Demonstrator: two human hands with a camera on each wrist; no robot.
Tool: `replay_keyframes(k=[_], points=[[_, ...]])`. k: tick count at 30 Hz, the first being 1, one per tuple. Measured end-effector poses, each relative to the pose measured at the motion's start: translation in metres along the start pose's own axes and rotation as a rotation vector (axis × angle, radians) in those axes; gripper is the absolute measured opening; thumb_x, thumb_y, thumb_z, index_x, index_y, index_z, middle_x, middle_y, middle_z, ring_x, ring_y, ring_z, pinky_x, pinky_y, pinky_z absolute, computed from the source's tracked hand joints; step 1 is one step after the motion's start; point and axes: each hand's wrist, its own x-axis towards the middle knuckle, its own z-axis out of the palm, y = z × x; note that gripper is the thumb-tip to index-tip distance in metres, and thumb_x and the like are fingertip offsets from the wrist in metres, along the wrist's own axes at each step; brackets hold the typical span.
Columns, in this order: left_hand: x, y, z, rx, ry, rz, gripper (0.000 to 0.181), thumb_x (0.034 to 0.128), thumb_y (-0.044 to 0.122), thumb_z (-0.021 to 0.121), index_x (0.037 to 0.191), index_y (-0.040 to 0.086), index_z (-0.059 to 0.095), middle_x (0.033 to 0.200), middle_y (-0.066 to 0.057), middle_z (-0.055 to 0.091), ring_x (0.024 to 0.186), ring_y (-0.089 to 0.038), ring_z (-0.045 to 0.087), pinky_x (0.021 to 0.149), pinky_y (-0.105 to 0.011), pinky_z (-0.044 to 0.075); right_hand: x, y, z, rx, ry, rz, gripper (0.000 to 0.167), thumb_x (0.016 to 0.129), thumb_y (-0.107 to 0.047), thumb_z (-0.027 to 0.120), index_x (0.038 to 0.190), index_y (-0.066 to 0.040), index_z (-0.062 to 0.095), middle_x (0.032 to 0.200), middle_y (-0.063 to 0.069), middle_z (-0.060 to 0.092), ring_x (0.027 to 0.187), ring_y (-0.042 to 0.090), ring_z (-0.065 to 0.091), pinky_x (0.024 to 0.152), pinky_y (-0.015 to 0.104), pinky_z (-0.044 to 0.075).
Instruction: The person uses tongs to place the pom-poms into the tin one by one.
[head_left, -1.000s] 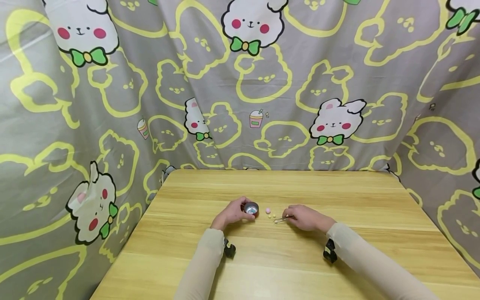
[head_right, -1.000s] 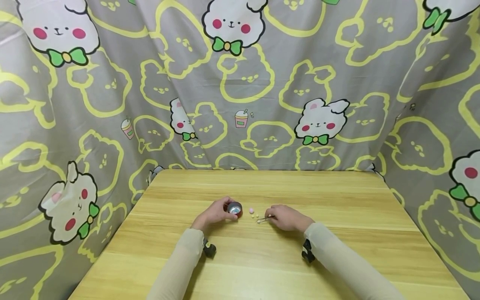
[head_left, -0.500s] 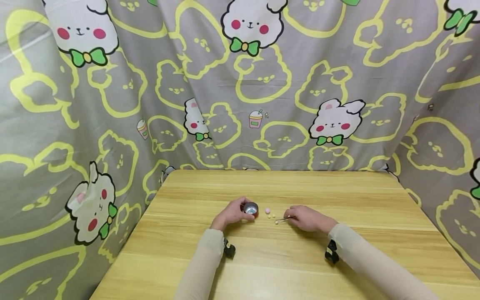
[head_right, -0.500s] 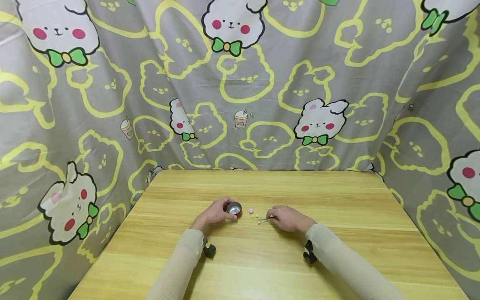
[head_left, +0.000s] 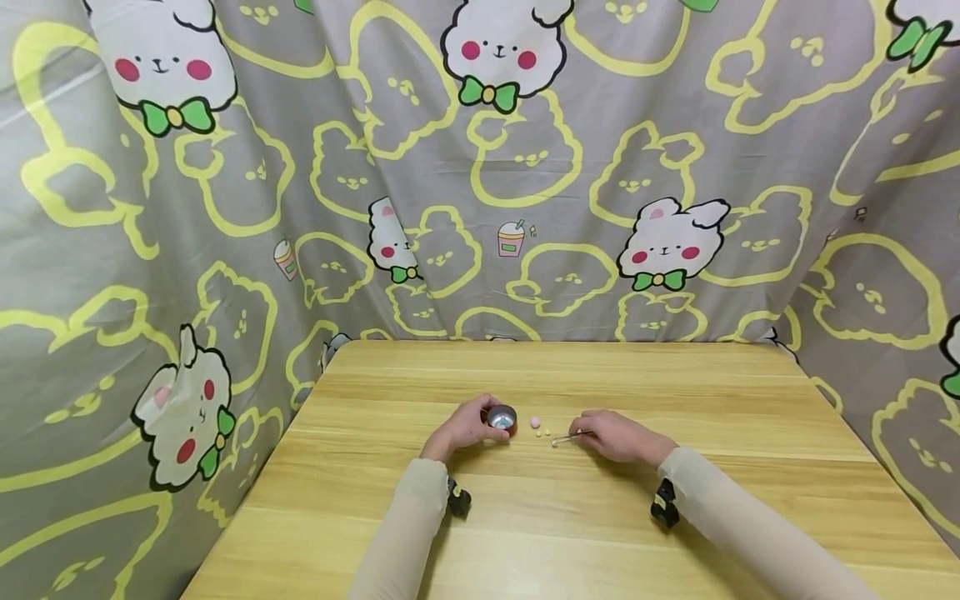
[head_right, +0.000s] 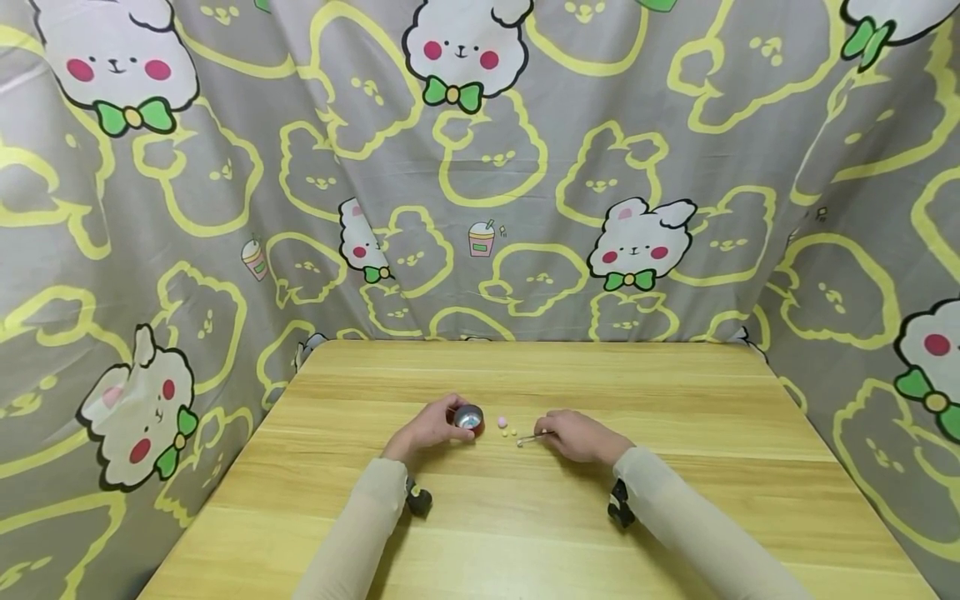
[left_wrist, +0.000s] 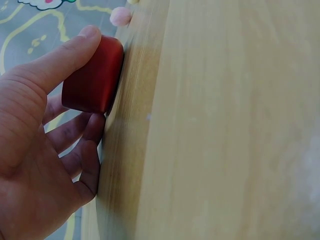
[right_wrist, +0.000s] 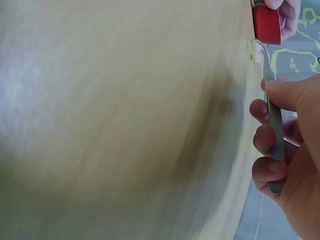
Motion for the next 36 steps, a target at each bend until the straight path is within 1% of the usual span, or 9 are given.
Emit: replay_keyframes(k=[7,11,14,18,26,28,34,36], points=[[0.0,0.0,-0.001,0.005,0.004,-0.001,0.049,0.0755,0.021,0.081,0.117,0.011,0.057,0.105,-0.001,0.06,0.096,-0.016,0.055,0.086,-0.036,0.043,0.001,0.004,-0.004,-0.008,0.013,0.022,0.012,0.094,-0.011,0.057,0.102,-0.014,0.066,0.089,-0.001,0.06,0.084,0.011,0.059,0.074,0.034,0.05],[0.0,0.0,-0.001,0.004,0.003,0.008,0.049,0.0753,0.021,0.082,0.116,0.01,0.057,0.104,-0.001,0.06,0.096,-0.017,0.055,0.086,-0.036,0.043,0.004,0.006,-0.007,0.003,0.011,0.042,0.012,0.094,-0.01,0.057,0.102,-0.014,0.065,0.087,-0.003,0.059,0.082,0.011,0.058,0.072,0.033,0.049],[-0.001,-0.001,0.0,-0.006,0.001,0.012,0.048,0.0756,0.02,0.081,0.115,0.009,0.056,0.105,-0.003,0.06,0.097,-0.019,0.055,0.086,-0.037,0.043,0.006,0.008,-0.008,0.005,0.017,0.054,0.013,0.093,-0.008,0.057,0.102,-0.013,0.065,0.09,-0.003,0.059,0.083,0.013,0.058,0.073,0.034,0.049],[-0.002,-0.001,0.001,-0.02,-0.002,0.002,0.048,0.0758,0.02,0.081,0.115,0.009,0.056,0.106,-0.004,0.06,0.099,-0.021,0.055,0.086,-0.038,0.044,0.01,0.008,-0.012,0.007,0.028,0.041,0.014,0.093,-0.006,0.056,0.104,-0.011,0.065,0.094,-0.001,0.061,0.086,0.015,0.06,0.076,0.036,0.05],[-0.002,0.0,0.002,-0.015,-0.002,0.003,0.047,0.076,0.019,0.081,0.115,0.009,0.056,0.106,-0.003,0.06,0.099,-0.02,0.055,0.084,-0.037,0.044,0.022,0.01,-0.02,0.012,0.056,0.012,0.014,0.094,-0.005,0.056,0.103,-0.008,0.065,0.094,0.001,0.063,0.086,0.017,0.06,0.074,0.037,0.05],[-0.002,0.001,0.002,-0.011,0.0,0.002,0.048,0.076,0.02,0.081,0.115,0.009,0.056,0.107,-0.003,0.06,0.098,-0.02,0.055,0.084,-0.037,0.044,0.024,0.01,-0.021,0.014,0.055,0.019,0.014,0.094,-0.005,0.056,0.103,-0.009,0.065,0.094,0.0,0.063,0.085,0.016,0.06,0.074,0.037,0.049],[-0.002,0.002,0.001,0.003,-0.003,0.001,0.049,0.0759,0.02,0.081,0.117,0.01,0.056,0.107,-0.003,0.059,0.098,-0.019,0.055,0.083,-0.036,0.045,0.033,0.008,-0.024,0.019,0.042,0.037,0.014,0.094,-0.007,0.056,0.104,-0.01,0.065,0.09,-0.003,0.06,0.077,0.009,0.055,0.067,0.032,0.047],[-0.001,0.002,0.001,0.013,-0.002,0.0,0.049,0.0759,0.02,0.081,0.117,0.01,0.056,0.107,-0.003,0.059,0.098,-0.019,0.055,0.084,-0.036,0.044,0.036,0.007,-0.025,0.018,0.035,0.046,0.014,0.094,-0.008,0.056,0.105,-0.011,0.065,0.091,-0.004,0.059,0.078,0.008,0.055,0.068,0.031,0.047]])
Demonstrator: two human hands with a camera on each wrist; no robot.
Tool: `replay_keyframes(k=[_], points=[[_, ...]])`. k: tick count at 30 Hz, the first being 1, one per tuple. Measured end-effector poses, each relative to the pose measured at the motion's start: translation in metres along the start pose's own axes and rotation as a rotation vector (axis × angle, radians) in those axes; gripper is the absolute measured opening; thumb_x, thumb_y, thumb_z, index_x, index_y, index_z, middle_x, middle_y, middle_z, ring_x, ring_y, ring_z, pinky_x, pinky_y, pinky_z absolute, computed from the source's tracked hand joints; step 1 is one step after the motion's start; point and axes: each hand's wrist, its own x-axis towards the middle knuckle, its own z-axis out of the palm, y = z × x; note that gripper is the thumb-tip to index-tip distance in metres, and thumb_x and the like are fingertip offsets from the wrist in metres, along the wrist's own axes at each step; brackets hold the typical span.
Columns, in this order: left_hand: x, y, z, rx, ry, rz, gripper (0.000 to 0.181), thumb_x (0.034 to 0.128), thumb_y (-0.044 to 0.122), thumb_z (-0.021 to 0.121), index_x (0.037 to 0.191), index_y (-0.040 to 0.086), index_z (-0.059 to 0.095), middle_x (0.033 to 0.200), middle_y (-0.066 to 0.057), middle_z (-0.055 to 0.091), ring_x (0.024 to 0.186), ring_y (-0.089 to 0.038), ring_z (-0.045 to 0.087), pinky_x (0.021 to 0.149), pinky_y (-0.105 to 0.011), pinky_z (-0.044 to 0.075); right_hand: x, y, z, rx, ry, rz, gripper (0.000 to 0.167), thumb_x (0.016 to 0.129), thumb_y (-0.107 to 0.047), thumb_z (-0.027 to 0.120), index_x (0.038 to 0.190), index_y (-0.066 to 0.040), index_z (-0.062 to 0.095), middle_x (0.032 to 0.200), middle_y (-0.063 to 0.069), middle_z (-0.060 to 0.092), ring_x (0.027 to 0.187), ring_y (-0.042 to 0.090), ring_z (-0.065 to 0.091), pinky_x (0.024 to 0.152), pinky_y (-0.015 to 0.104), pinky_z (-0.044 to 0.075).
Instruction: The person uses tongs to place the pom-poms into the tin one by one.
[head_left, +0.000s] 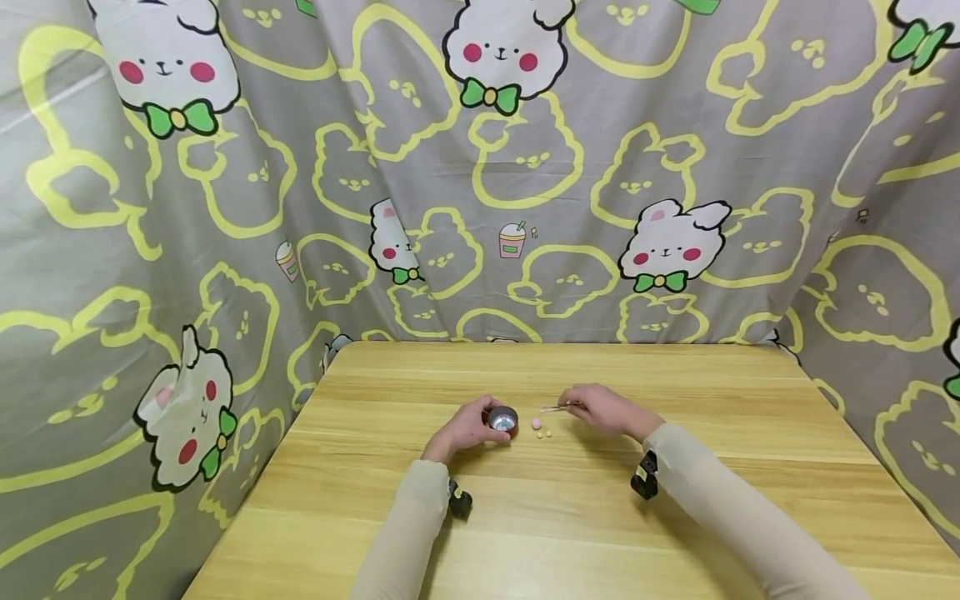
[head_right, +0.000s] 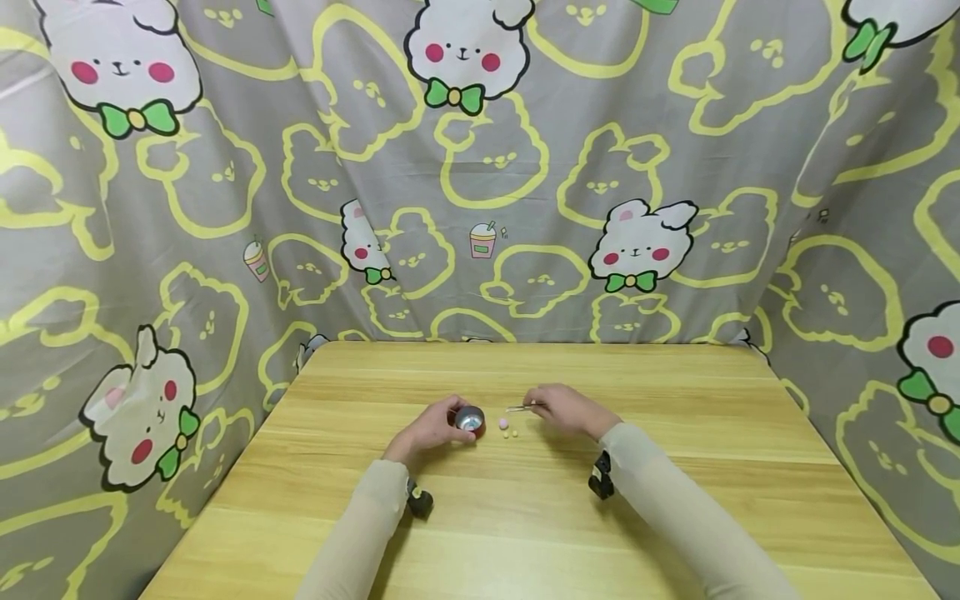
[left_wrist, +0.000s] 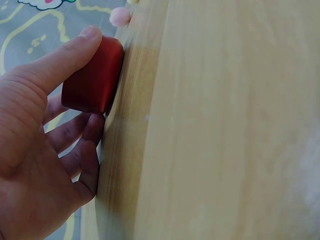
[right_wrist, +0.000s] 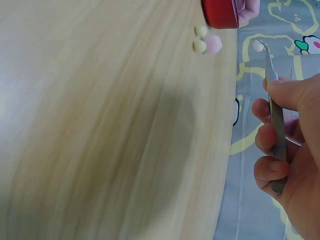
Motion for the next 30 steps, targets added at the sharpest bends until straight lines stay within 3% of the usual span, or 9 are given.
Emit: replay_keyframes(k=[10,17,24,30], points=[[0.0,0.0,0.0,0.01,0.002,0.008,0.048,0.0764,0.019,0.081,0.117,0.009,0.056,0.107,-0.003,0.06,0.099,-0.019,0.055,0.086,-0.036,0.043,0.019,-0.012,-0.002,0.004,0.006,-0.014,0.015,0.095,-0.008,0.055,0.106,-0.01,0.065,0.091,-0.002,0.06,0.078,0.009,0.055,0.069,0.033,0.046],[-0.002,0.002,-0.002,0.016,0.014,0.071,0.046,0.0777,0.019,0.08,0.115,0.007,0.056,0.105,-0.004,0.06,0.095,-0.018,0.056,0.083,-0.034,0.045,0.031,-0.021,-0.003,0.013,-0.003,-0.032,0.015,0.094,-0.008,0.055,0.105,-0.01,0.065,0.092,0.0,0.061,0.079,0.012,0.056,0.07,0.033,0.046],[0.0,0.003,-0.001,-0.003,0.007,0.019,0.048,0.0761,0.017,0.081,0.117,0.009,0.056,0.108,-0.005,0.06,0.1,-0.02,0.056,0.088,-0.037,0.043,0.04,-0.026,0.005,0.017,-0.037,-0.036,0.014,0.094,-0.008,0.057,0.106,-0.01,0.065,0.094,0.0,0.062,0.082,0.012,0.058,0.072,0.032,0.047],[0.001,0.001,0.001,-0.002,0.007,0.016,0.048,0.075,0.017,0.082,0.115,0.009,0.057,0.106,-0.004,0.06,0.098,-0.019,0.056,0.087,-0.036,0.044,0.042,-0.027,0.008,0.054,-0.034,-0.086,0.014,0.095,-0.008,0.056,0.105,-0.006,0.065,0.095,0.003,0.063,0.084,0.015,0.059,0.072,0.035,0.049]])
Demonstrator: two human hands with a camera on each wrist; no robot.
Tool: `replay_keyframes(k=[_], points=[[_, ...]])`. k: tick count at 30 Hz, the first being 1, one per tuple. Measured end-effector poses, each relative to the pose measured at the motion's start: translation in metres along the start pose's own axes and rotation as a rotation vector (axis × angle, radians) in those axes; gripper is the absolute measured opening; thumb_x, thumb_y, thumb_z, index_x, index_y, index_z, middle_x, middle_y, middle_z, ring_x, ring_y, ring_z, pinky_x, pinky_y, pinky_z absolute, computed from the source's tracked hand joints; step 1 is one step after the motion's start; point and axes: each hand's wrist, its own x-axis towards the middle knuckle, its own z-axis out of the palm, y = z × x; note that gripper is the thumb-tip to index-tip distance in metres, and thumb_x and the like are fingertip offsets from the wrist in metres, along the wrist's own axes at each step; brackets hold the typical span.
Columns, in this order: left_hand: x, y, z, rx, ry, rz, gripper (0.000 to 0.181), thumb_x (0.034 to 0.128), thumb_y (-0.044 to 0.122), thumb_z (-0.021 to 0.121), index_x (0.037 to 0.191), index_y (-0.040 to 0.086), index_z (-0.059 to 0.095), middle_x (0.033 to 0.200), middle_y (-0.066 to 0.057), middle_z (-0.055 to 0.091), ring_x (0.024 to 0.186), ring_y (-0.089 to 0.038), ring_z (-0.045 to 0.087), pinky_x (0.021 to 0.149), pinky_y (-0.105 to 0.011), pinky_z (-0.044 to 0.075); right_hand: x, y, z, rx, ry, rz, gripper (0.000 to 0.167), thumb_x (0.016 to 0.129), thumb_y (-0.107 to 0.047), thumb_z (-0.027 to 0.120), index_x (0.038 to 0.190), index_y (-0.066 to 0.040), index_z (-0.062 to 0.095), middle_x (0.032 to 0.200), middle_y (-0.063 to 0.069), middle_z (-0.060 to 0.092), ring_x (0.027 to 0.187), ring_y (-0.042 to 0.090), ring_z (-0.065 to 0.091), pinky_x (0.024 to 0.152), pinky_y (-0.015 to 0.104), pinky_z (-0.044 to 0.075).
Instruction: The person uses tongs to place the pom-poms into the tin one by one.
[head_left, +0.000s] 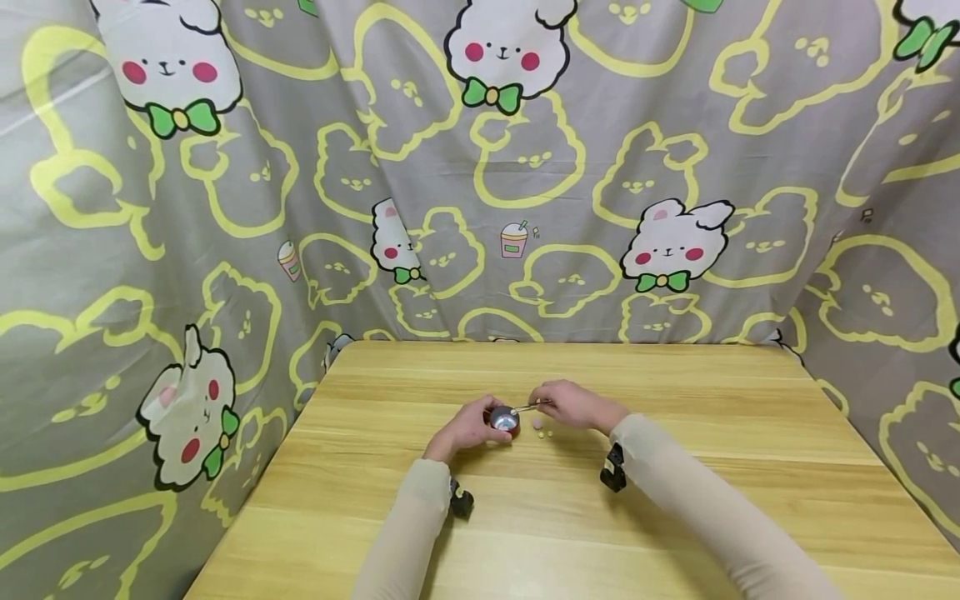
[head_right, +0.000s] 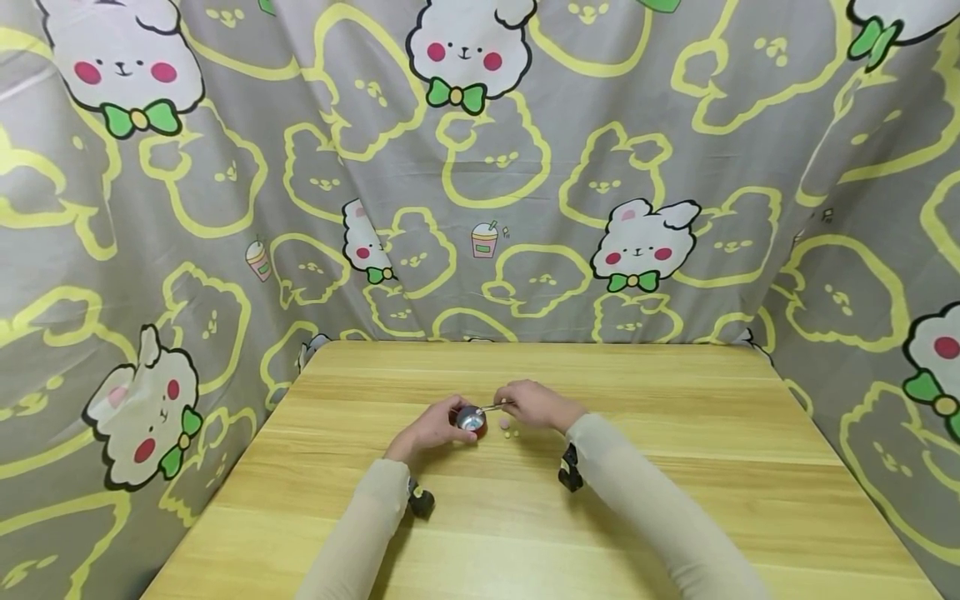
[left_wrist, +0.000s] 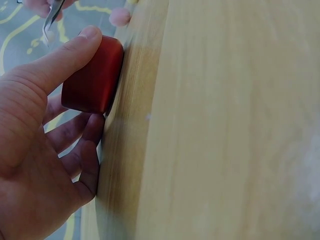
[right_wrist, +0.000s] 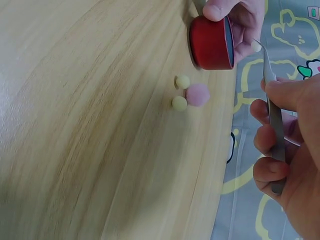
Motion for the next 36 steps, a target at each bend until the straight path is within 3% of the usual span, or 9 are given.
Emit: replay_keyframes(k=[4,13,36], points=[[0.0,-0.001,-0.001,0.002,-0.002,0.002,0.048,0.0753,0.019,0.081,0.115,0.01,0.056,0.105,-0.002,0.06,0.097,-0.017,0.056,0.086,-0.035,0.044,0.003,0.0,0.002,-0.002,0.01,-0.043,0.014,0.095,-0.008,0.054,0.104,-0.004,0.065,0.094,0.004,0.062,0.083,0.014,0.059,0.071,0.034,0.049],[0.0,-0.001,-0.001,-0.006,-0.004,-0.004,0.048,0.0759,0.02,0.081,0.116,0.012,0.057,0.105,0.0,0.06,0.097,-0.016,0.055,0.086,-0.036,0.044,0.011,0.0,0.007,-0.032,-0.058,0.067,0.014,0.093,-0.007,0.057,0.104,-0.009,0.066,0.095,0.002,0.062,0.087,0.015,0.06,0.075,0.033,0.049],[0.001,-0.003,0.001,-0.005,0.013,0.004,0.047,0.0738,0.018,0.082,0.113,0.012,0.057,0.103,0.001,0.061,0.096,-0.015,0.056,0.086,-0.034,0.044,0.013,-0.004,0.009,-0.024,-0.07,0.139,0.014,0.095,-0.013,0.057,0.106,-0.011,0.065,0.094,-0.002,0.06,0.083,0.011,0.057,0.073,0.032,0.047]])
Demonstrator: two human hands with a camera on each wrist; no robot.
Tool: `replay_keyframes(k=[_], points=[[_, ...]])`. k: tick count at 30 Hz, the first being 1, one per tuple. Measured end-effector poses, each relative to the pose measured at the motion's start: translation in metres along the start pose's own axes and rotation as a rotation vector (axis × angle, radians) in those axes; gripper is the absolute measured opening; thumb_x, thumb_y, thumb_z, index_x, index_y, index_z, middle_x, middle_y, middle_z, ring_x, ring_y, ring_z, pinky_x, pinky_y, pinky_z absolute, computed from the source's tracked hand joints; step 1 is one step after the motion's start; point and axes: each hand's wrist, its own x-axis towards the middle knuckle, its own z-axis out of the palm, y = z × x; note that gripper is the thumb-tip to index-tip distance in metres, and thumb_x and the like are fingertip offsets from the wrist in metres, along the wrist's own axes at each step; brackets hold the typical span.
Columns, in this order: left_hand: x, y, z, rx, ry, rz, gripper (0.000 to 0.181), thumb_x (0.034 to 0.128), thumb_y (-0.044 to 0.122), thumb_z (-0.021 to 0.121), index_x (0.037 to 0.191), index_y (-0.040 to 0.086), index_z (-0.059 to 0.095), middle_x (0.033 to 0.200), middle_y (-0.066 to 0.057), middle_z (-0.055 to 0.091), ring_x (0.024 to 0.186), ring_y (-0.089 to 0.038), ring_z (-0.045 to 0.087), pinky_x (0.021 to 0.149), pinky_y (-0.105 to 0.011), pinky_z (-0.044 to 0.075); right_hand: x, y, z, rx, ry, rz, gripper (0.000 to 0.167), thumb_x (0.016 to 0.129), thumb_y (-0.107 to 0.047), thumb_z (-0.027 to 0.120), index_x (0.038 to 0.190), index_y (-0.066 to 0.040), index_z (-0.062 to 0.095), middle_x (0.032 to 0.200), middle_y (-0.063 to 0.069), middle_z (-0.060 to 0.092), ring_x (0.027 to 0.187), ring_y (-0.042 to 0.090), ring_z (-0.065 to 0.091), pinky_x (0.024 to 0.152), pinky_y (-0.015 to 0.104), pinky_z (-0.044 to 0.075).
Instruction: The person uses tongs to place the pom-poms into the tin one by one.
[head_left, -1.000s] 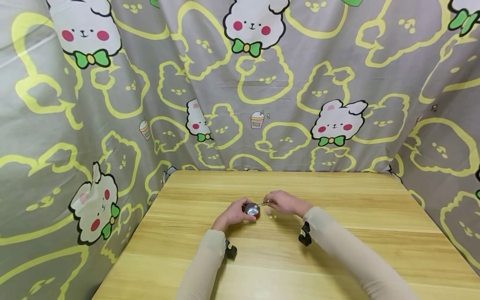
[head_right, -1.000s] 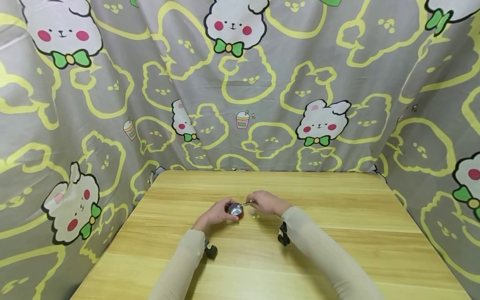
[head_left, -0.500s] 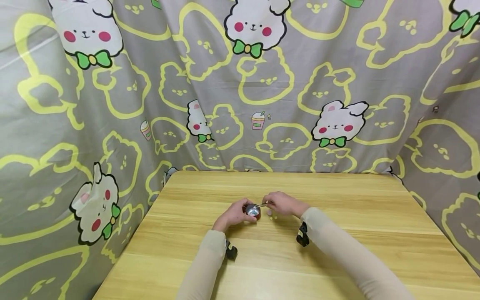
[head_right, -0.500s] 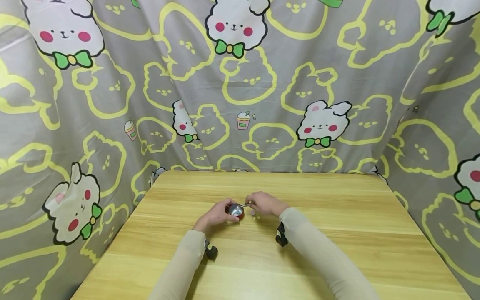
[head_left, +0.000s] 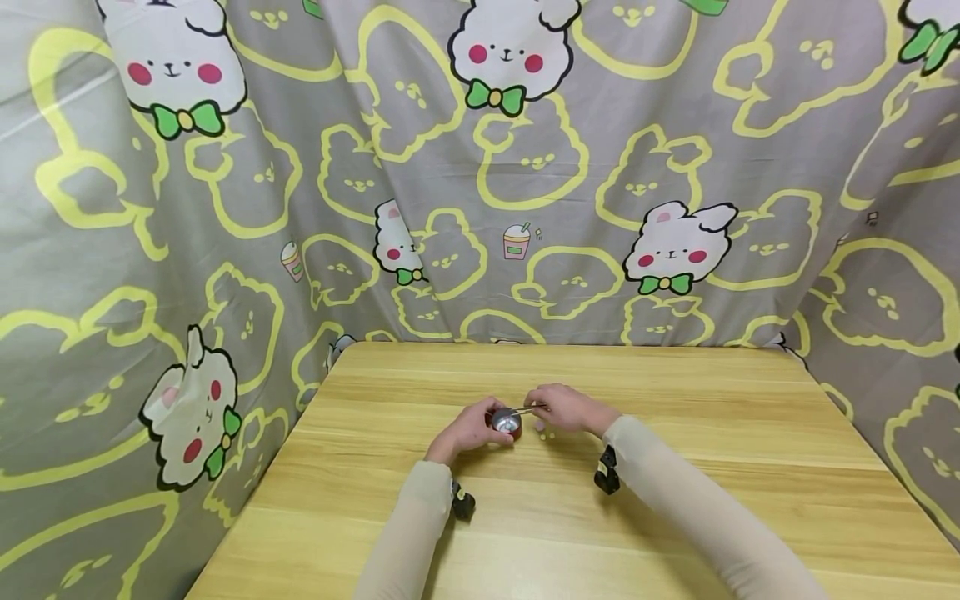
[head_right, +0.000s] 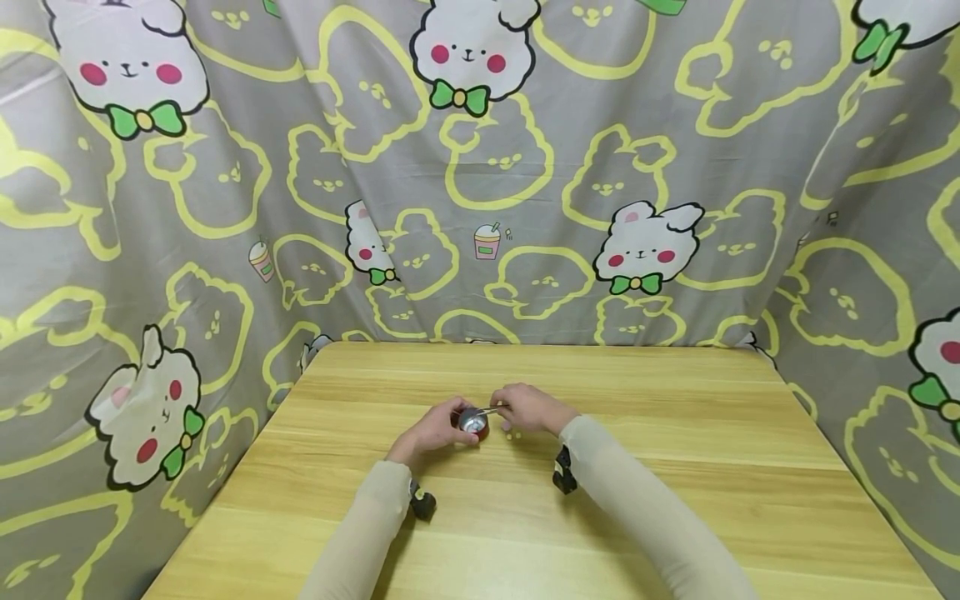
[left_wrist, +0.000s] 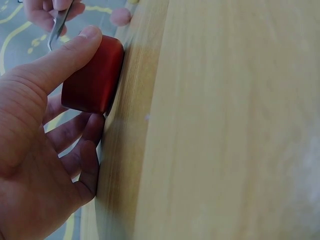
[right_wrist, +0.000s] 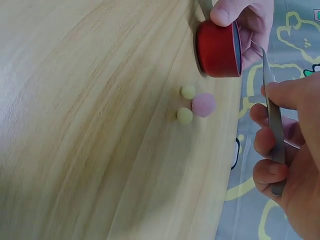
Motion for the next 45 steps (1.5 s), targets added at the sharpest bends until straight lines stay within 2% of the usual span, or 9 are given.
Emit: replay_keyframes(k=[7,16,24,29,37,45], points=[[-0.001,0.0,0.0,-0.004,-0.002,0.006,0.047,0.0742,0.019,0.082,0.114,0.011,0.057,0.104,0.0,0.061,0.096,-0.015,0.056,0.086,-0.035,0.044,-0.013,0.0,-0.007,0.003,0.026,-0.014,0.014,0.095,-0.012,0.056,0.106,-0.01,0.065,0.096,-0.001,0.061,0.085,0.013,0.059,0.073,0.034,0.048],[-0.001,0.001,-0.001,-0.005,-0.001,0.001,0.048,0.0744,0.02,0.082,0.115,0.01,0.057,0.104,-0.001,0.061,0.096,-0.016,0.056,0.086,-0.035,0.043,-0.033,0.013,-0.01,-0.019,0.058,-0.017,0.014,0.095,-0.01,0.056,0.106,-0.009,0.065,0.097,0.001,0.062,0.087,0.016,0.06,0.075,0.036,0.049],[-0.003,0.002,0.0,-0.005,-0.002,0.004,0.047,0.0749,0.019,0.082,0.114,0.009,0.057,0.104,-0.001,0.061,0.096,-0.016,0.056,0.086,-0.036,0.043,-0.052,0.026,-0.011,-0.041,0.089,-0.03,0.012,0.093,-0.01,0.058,0.103,-0.01,0.066,0.092,-0.001,0.06,0.08,0.011,0.057,0.07,0.034,0.048],[-0.003,0.001,0.0,-0.004,0.003,-0.006,0.046,0.0746,0.018,0.082,0.113,0.01,0.058,0.104,-0.001,0.061,0.096,-0.017,0.056,0.086,-0.036,0.044,-0.061,0.031,-0.012,-0.046,0.082,-0.024,0.012,0.093,-0.009,0.059,0.102,-0.011,0.066,0.091,-0.003,0.06,0.079,0.009,0.056,0.068,0.032,0.048],[-0.002,0.0,0.0,-0.015,-0.001,-0.015,0.045,0.0754,0.017,0.081,0.114,0.011,0.057,0.104,-0.001,0.061,0.096,-0.017,0.056,0.086,-0.036,0.043,-0.071,0.032,-0.007,-0.037,0.066,-0.002,0.012,0.093,-0.01,0.059,0.101,-0.012,0.067,0.091,-0.004,0.059,0.079,0.01,0.056,0.069,0.032,0.048],[-0.003,0.001,-0.001,-0.01,-0.002,-0.021,0.046,0.0753,0.02,0.081,0.114,0.011,0.057,0.104,-0.001,0.06,0.097,-0.018,0.055,0.087,-0.037,0.043,-0.073,0.033,0.0,-0.051,0.062,0.001,0.011,0.092,-0.011,0.059,0.1,-0.014,0.067,0.09,-0.005,0.058,0.08,0.01,0.056,0.071,0.033,0.048]])
